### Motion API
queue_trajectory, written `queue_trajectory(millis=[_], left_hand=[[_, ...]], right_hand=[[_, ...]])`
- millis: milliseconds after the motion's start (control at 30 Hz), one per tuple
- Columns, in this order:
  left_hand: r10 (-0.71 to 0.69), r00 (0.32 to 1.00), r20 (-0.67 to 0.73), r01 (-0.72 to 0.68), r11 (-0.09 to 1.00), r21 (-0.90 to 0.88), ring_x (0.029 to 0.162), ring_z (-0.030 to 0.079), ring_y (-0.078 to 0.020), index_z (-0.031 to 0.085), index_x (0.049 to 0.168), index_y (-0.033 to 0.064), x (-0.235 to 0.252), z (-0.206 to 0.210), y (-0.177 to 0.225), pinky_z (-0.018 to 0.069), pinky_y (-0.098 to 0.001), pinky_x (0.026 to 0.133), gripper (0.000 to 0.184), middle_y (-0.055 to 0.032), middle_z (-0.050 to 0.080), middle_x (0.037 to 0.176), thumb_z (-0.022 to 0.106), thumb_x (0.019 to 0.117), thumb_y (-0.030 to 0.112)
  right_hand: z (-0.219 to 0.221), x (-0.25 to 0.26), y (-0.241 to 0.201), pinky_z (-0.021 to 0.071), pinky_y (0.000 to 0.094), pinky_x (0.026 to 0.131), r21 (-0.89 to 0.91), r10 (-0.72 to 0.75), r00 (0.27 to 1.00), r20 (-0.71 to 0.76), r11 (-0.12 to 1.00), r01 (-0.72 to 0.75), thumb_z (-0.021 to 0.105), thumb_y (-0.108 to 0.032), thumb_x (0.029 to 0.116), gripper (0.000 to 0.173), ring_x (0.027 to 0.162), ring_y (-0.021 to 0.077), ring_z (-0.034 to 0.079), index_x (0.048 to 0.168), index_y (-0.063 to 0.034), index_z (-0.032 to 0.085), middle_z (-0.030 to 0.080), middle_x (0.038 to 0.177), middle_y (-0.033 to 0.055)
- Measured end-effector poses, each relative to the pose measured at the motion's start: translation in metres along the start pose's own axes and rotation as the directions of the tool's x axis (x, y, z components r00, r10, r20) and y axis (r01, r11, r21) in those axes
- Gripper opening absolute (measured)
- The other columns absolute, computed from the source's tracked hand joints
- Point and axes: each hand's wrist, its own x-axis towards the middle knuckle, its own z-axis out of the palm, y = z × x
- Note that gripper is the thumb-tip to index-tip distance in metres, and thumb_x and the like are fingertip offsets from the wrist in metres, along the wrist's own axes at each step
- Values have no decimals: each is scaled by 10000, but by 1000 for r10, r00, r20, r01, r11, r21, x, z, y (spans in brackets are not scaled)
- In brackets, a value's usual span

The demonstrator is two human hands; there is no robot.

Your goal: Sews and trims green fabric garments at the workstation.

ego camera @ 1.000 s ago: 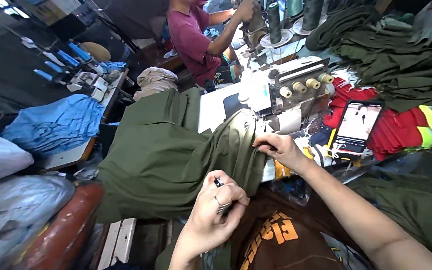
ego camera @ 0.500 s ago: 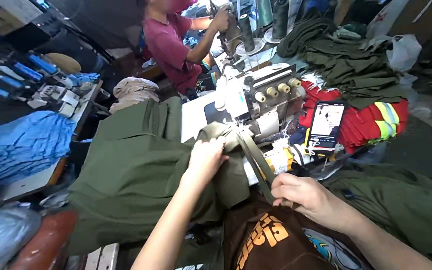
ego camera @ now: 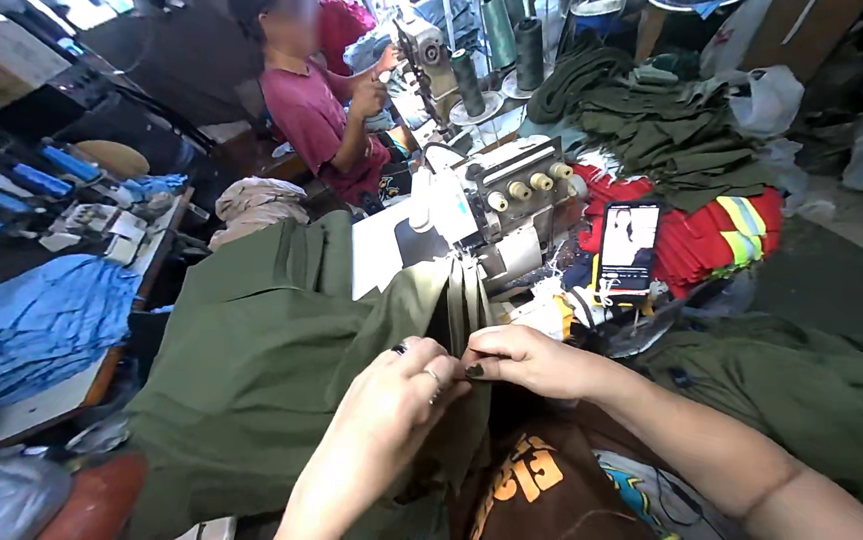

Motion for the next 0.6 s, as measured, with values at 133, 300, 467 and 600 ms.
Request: queue_trajectory(millis=[133,300,467,600], left_hand=[[-33,992,122,69,953,-296,968,643,-102,557,1272,83,6,9,-15,558,-279,842,447,-61,664,1184,703,959,367],[47,973,226,-48,999,-3,877,684,-209,728,955,106,-6,6,-22,557,-412,764,455,-38,717,927,529,1015,511],[-10,997,82,8,999,32,938,616,-202,672,787,131,-20,-24,-30,478,-410,832,486,-24,674,890,559,1005,551],[-38,999,-18,34,985,-169,1157,606,-166,659,807,149,-22,-31,-43,356,-480,1083,415,-5,694,923,620,991,518]], right_hand=[[4,-14,-11,493,325,978,-86,-76,997,28,993,78,527,-145,1063,250,1052,185,639,1079,38,697,690,1037,142],[6,-12,-13,504,351,1004,-188,-113,993,46,975,119,548,-99,1046,208,1085,207,644,1143,0,703,691,1083,124],[2,15,15,510,436,1038,-535,-195,979,-62,835,133,578,-103,1031,171,1132,249,657,1083,-65,736,694,1153,109],[-21,39,85,546,515,938,-707,-216,947,-239,707,-17,645,39,919,179,1112,332,659,1017,-53,763,699,1161,149]])
